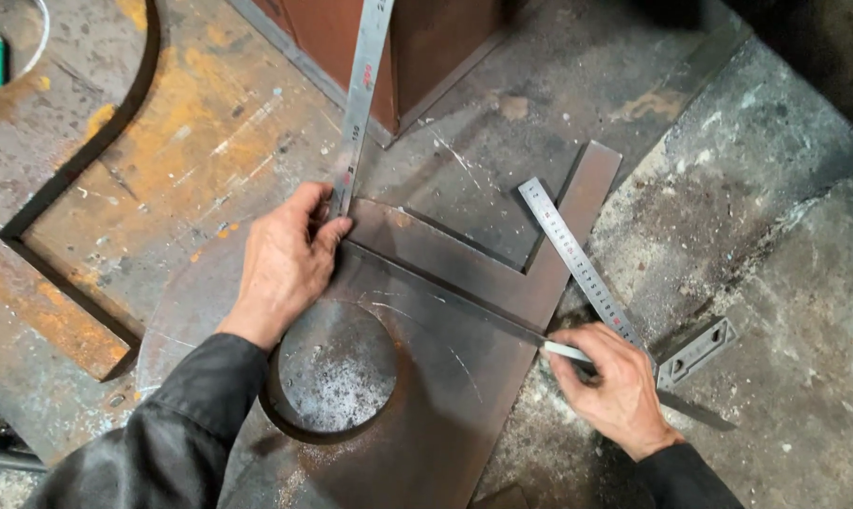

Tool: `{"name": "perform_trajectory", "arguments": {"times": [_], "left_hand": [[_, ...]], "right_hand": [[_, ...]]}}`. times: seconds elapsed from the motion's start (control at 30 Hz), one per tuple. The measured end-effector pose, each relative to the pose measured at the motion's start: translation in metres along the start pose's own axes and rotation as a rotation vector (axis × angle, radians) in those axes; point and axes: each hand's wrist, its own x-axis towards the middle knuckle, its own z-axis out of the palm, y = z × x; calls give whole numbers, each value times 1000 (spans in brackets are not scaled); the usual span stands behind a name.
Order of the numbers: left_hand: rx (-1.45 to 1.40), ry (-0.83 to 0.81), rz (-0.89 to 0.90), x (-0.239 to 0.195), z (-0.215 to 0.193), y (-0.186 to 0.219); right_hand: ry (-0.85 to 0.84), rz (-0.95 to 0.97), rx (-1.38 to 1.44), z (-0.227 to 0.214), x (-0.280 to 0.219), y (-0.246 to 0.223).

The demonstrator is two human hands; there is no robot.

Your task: The person uses a combination square, ruler, and chalk to measure and mark dimensions on a metal workpiece on a shop floor.

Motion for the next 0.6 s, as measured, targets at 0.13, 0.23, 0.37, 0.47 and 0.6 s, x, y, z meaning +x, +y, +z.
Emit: {"name": "perform_trajectory", "arguments": {"times": [0.13,0.23,0.37,0.47,0.6], "left_hand": [[16,17,18,1,2,-4],[24,25,21,1,2,-4],[32,42,34,1,2,-4],[35,46,28,1,3,-7],[43,40,20,1,2,-5]], "right_hand": [[-19,-6,18,-5,2,-6],[-46,30,17,-7,3,-9],[-62,65,11,-11,6,-19],[-80,108,16,-9,3,-14],[-79,127,-13,-14,9,-26]]}}
